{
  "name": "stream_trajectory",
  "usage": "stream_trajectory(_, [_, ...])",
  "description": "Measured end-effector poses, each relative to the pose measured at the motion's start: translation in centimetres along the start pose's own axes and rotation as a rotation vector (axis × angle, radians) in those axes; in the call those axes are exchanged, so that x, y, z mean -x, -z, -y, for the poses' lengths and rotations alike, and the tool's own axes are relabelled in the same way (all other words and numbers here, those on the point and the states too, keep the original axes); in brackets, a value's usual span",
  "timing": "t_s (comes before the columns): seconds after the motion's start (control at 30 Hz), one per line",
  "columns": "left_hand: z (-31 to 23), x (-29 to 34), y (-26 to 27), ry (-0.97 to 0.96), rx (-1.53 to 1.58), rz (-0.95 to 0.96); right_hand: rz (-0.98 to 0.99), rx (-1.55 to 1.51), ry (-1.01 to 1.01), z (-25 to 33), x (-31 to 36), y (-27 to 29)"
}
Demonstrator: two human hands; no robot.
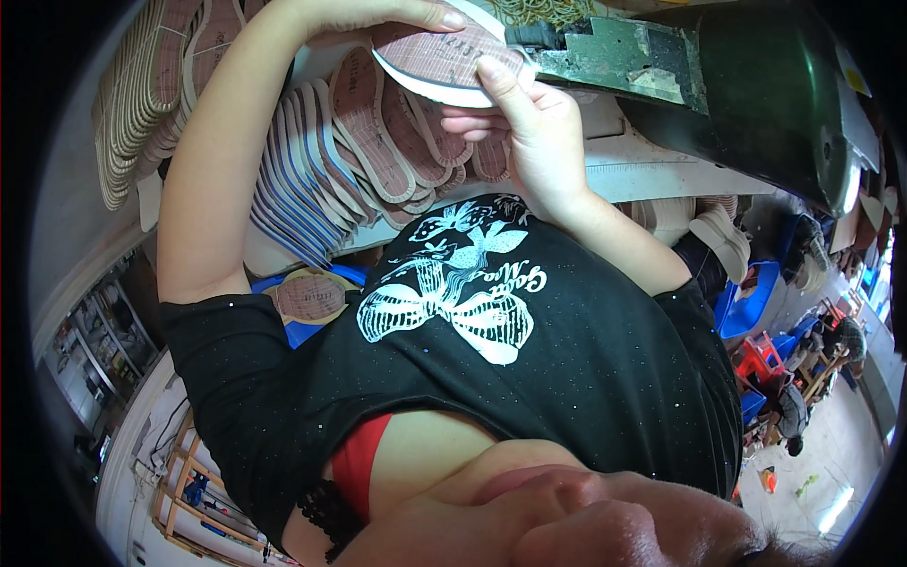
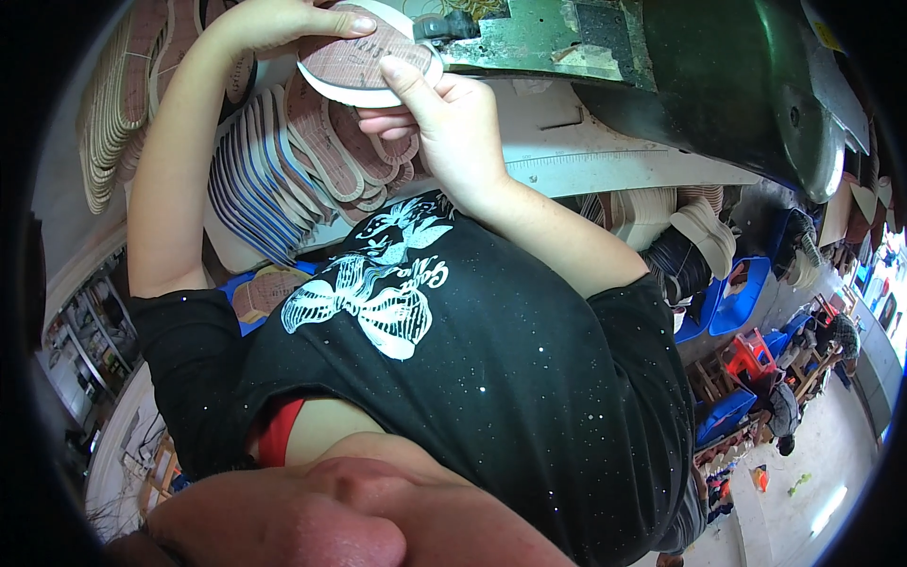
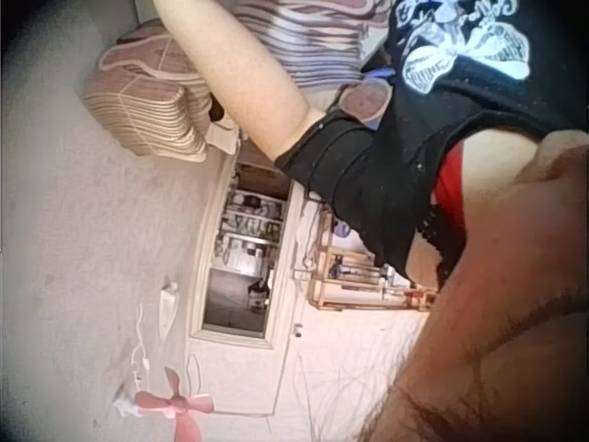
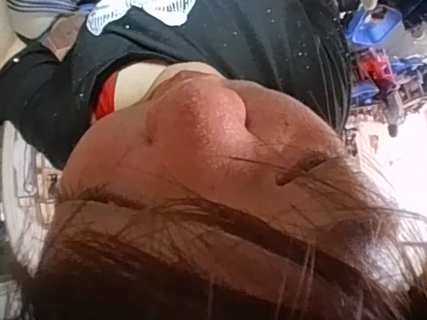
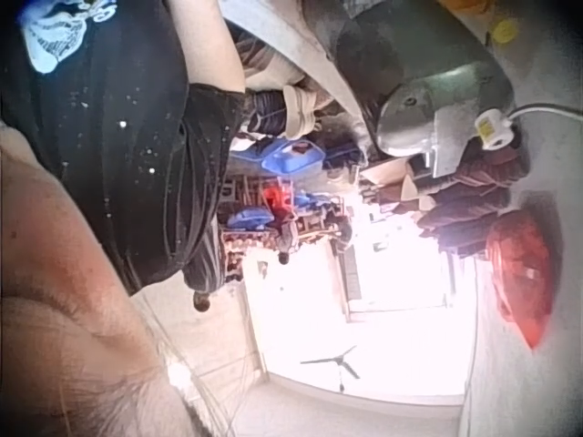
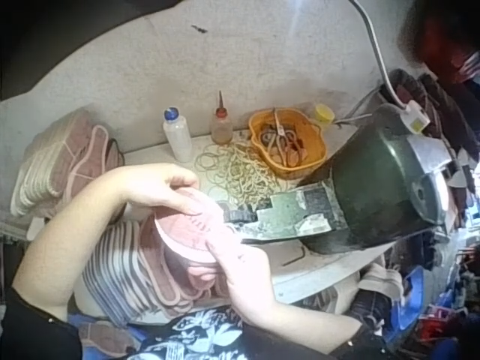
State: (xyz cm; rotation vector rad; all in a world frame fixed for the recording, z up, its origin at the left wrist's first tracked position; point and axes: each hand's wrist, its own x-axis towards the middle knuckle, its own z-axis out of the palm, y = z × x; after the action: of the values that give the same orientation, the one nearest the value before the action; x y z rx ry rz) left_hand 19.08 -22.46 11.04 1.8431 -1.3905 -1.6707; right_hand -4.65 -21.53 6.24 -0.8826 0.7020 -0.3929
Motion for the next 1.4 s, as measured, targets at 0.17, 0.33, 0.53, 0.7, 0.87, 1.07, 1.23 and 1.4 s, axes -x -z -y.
stream_trajectory(0.17, [0.3,1.9,-1.8,0.114,0.182,-0.103,0.010,-0.015,0.046,0.1,-0.1,0.3])
stream_trajectory(0.33, [-0.4,3.7,-3.2,0.104,-0.099,-0.211,0.035,-0.012,0.068,0.0,-0.4,0.8])
stream_trajectory(0.53, [-0.4,5.1,-4.6,0.182,-0.304,-0.321,0.080,-0.009,0.095,-0.2,-0.5,1.6])
stream_trajectory(0.7, [2.1,4.3,-6.5,0.159,-0.026,-0.279,0.077,0.053,0.165,-0.6,-1.1,1.6])
stream_trajectory(0.87, [2.7,3.9,-9.2,0.143,0.086,-0.419,0.202,0.297,0.193,-1.5,-0.1,2.3])
stream_trajectory(1.07, [0.7,4.8,-10.1,0.165,0.150,-0.369,0.137,0.317,0.292,-2.1,0.6,2.6])
stream_trajectory(1.23, [0.5,5.1,-10.3,0.082,0.207,-0.332,0.080,0.458,0.335,-1.4,-0.2,4.4])
stream_trajectory(1.4, [0.7,4.6,-11.1,0.069,0.325,-0.495,0.279,0.521,0.178,0.0,0.6,5.9])
